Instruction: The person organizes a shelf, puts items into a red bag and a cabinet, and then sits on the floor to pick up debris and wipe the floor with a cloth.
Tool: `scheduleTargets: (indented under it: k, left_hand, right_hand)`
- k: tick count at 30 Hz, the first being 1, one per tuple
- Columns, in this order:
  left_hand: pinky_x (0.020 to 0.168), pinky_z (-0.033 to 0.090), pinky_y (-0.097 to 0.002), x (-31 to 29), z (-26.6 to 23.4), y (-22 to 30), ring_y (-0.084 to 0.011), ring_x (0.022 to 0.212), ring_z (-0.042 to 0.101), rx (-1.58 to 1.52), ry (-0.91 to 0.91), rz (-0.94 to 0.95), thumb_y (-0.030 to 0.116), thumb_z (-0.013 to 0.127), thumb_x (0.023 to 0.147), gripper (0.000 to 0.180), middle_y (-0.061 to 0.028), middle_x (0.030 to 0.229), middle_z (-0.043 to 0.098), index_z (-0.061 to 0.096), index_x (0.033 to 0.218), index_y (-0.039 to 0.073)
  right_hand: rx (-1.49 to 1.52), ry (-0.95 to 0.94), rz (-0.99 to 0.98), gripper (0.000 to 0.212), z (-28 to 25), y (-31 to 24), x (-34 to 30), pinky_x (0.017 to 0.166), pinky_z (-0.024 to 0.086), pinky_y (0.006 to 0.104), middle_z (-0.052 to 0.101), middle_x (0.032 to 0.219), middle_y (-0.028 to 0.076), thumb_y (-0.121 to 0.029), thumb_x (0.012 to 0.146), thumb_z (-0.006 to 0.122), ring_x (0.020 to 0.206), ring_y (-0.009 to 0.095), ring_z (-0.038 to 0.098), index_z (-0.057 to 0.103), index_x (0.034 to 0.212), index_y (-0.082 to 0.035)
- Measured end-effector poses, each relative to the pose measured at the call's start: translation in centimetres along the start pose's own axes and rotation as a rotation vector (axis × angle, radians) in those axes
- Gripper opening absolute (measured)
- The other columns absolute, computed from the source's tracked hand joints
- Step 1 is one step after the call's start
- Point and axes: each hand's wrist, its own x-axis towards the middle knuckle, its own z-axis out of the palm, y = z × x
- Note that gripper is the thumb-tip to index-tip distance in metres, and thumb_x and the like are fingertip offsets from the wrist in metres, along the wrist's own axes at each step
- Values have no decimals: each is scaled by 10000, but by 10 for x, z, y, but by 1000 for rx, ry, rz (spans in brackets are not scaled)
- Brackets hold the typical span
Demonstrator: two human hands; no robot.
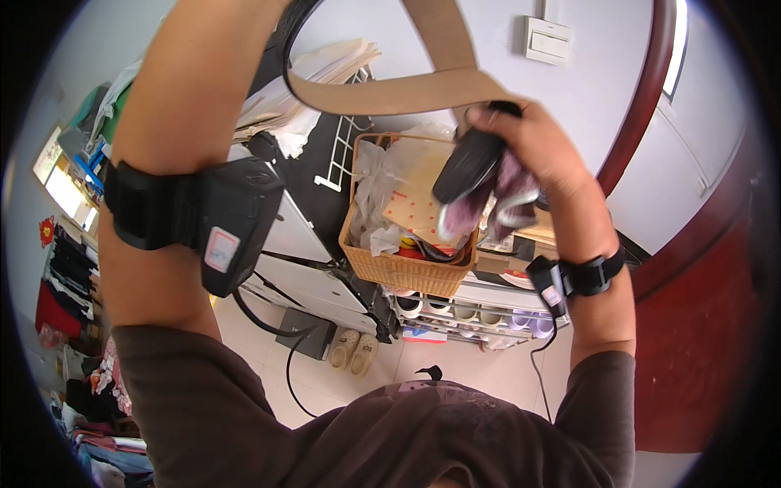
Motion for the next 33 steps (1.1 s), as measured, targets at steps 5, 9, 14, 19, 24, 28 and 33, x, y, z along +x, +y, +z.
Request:
scheduleTargets:
  k: [5,9,14,19,24,28,33]
  left_hand:
    - [598,435,-329,-67,23,-35,-251,663,554,1046,-167,-166,179,534,773,178,-123,786,580,533,861,24]
    - [689,406,-336,-146,19,-93,-223,816,471,1107,-638,267,107,474,697,76,-50,807,496,497,769,91]
    - [759,388,-338,-217,32,-128,-226,852,462,1087,-534,77,130,468,692,274,-74,845,479,525,953,73]
    - [819,381,-365,-244,39,-108,-262,977,448,1110,-584,111,114,459,682,377,-111,984,478,489,1056,79]
    - [772,395,-362,-276,37,-100,-264,925,481,1121,-626,214,139,455,692,328,-123,943,510,523,1006,71]
    - [774,393,-369,-276,44,-95,-262,933,481,1113,-660,239,156,450,706,357,-128,945,516,505,1050,78]
    - [634,419,-284,-272,39,-89,-193,762,483,1080,-475,282,48,477,682,572,-151,1173,381,347,1226,172]
  right_hand:
    - [-121,-22,138,250,31,45,1,653,429,249,606,729,90,-180,732,593,655,148,553,573,841,44]
    - [-646,119,154,370,32,91,7,718,424,339,594,844,167,-304,708,598,784,292,565,568,926,-6]
    - [-715,-157,150,388,29,85,-16,791,398,324,567,951,139,-317,698,612,893,269,520,553,977,-53]
    - [-635,-6,-307,500,-9,121,-41,707,437,290,522,985,127,-178,657,640,817,196,544,455,1097,-30]
    - [-483,224,-38,703,-7,98,-35,822,383,277,417,1178,157,-113,641,655,904,181,512,298,1235,8]
    - [-344,133,142,664,-26,108,-27,819,385,270,429,1149,167,-54,648,632,903,175,509,314,1227,11]
    - [-280,-46,1,530,0,57,-57,800,388,244,499,1033,81,40,621,557,949,148,481,439,1132,-35]
